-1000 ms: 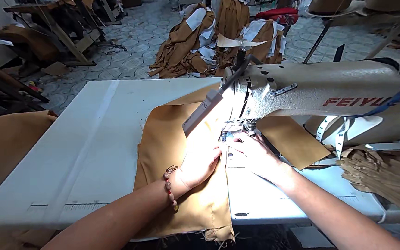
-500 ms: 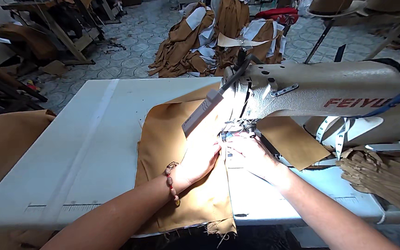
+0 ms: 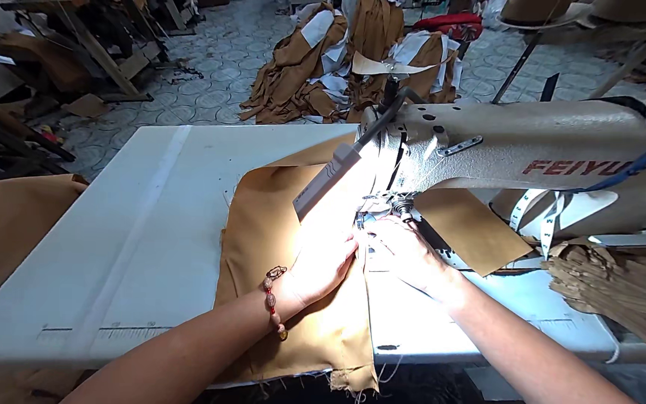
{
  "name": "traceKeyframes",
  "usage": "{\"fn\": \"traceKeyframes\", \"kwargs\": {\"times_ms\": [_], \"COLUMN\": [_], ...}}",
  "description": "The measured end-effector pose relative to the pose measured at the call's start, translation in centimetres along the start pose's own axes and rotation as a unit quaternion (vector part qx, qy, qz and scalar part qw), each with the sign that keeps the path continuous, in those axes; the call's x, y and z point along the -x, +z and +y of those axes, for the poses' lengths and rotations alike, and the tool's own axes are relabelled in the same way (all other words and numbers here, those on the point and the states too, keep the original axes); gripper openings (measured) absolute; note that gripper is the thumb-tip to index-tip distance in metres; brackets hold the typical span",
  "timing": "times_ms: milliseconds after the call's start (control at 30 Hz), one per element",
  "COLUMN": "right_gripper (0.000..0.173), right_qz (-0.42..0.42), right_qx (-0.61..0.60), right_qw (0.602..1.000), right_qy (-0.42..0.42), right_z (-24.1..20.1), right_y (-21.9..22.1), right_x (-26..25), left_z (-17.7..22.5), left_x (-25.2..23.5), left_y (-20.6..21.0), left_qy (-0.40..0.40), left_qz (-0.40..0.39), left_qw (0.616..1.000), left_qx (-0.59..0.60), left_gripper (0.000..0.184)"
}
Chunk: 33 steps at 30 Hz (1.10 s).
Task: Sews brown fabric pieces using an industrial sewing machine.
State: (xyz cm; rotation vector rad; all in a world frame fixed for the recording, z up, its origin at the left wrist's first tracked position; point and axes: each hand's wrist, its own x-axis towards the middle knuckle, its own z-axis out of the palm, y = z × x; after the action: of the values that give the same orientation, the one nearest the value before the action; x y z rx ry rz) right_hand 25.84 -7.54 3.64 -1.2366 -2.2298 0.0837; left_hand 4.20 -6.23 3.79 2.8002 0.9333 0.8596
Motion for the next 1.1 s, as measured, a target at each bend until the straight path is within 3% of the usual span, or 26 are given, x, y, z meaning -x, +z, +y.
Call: {"fn": "traceKeyframes", "kwargs": {"times_ms": [167,467,800,1100], "right_gripper": [0.037,0.026,0.031,0.025], "right_qz": [-0.072,-0.085,-0.097,-0.074], "right_qx": [0.028,0.021,0.047,0.032], "right_qw": [0.997,0.996,0.994,0.997], "right_qy": [0.020,0.018,0.020,0.002], "right_z": [-0.5,-0.6,-0.8,-0.7], "right_y": [-0.4,-0.6,-0.5,-0.5], "right_x": [-0.3,-0.2,-0.5,-0.3], "left_z": [1.0,1.2,1.2,1.3], "left_x": [1.0,1.3,1.3,1.4], "left_y": [-0.1,-0.1,-0.1,-0.2], "left_qy": [0.011,0.002,0.005,0.003], "left_qz": [0.004,0.012,0.022,0.020], "left_qw": [1.000,1.000,1.000,1.000], "left_qx": [0.008,0.004,0.007,0.006], "left_gripper": [0.027,0.027,0.028,0.027]}}
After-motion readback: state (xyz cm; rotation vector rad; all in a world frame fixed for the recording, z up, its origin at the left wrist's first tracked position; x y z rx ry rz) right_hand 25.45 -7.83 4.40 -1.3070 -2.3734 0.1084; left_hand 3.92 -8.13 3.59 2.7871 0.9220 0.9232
